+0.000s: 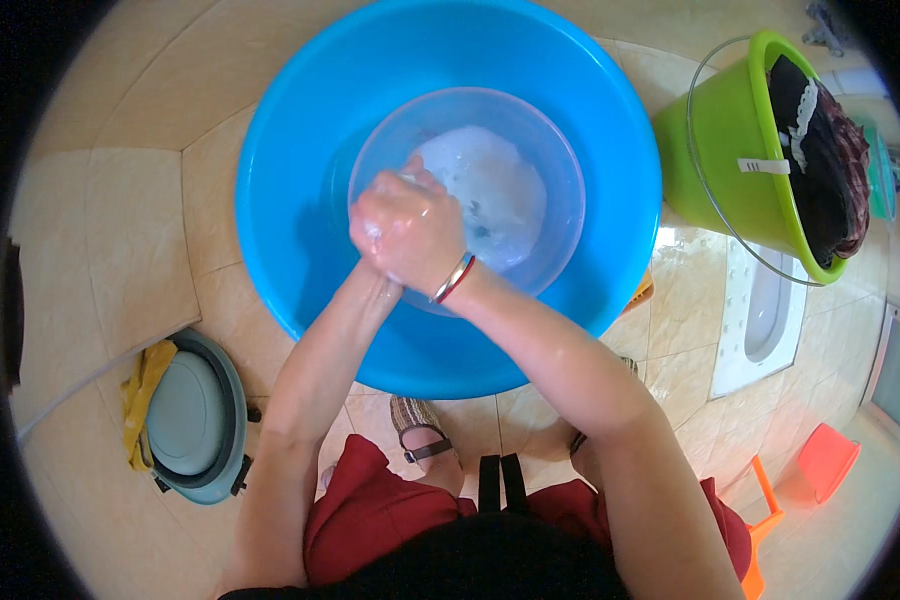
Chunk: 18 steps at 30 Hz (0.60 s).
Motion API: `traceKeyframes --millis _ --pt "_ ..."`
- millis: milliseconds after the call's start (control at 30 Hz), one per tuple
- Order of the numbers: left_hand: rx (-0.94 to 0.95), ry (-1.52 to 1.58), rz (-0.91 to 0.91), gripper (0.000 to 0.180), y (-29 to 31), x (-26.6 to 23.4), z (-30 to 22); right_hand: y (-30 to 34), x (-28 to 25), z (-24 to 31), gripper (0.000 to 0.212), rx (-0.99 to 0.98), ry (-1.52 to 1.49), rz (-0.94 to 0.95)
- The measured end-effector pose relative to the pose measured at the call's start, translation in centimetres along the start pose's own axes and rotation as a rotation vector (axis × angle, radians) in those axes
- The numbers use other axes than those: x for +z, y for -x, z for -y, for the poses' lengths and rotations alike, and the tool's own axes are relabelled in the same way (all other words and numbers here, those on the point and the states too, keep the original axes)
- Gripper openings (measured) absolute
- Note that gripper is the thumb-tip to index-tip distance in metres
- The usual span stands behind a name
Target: The person hand washes a white cloth in a blue basin using a yellow sponge and water. They then transfer various clothes from a green bucket into the blue basin, including a plaid shirt, dark pants, and a grey shirt. Finally, they move light-colored clothes from the blue basin back into the green bucket.
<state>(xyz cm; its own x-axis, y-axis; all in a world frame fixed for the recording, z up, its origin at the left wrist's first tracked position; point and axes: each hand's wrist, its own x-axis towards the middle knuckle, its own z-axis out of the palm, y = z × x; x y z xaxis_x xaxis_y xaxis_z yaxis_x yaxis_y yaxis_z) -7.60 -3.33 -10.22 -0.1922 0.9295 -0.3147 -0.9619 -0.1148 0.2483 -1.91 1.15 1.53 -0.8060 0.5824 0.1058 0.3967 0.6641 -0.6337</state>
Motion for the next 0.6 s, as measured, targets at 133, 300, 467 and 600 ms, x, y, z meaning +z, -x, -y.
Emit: traceKeyframes --millis 133,300,467,600 --pt "0.003 -0.066 -0.236 0.027 0.0 1.3 1.0 -0.9 1.0 -3.2 0.015 0.087 -0.08 -0.072" --pt "-0.005 -0.327 -0.483 0.034 0.0 3.5 -1.2 0.7 4.4 -13.6 0.016 0.285 0.084 -0.029" --pt "-0.014 -0.617 -0.546 0.054 0.4 1.9 -1.5 1.4 5.5 -13.8 0.027 0.288 0.403 -0.111" --pt "-0.085 -0.499 -0.532 0.061 0.5 2.4 -1.9 2.2 6.2 -13.4 0.037 -0.104 0.611 0.185"
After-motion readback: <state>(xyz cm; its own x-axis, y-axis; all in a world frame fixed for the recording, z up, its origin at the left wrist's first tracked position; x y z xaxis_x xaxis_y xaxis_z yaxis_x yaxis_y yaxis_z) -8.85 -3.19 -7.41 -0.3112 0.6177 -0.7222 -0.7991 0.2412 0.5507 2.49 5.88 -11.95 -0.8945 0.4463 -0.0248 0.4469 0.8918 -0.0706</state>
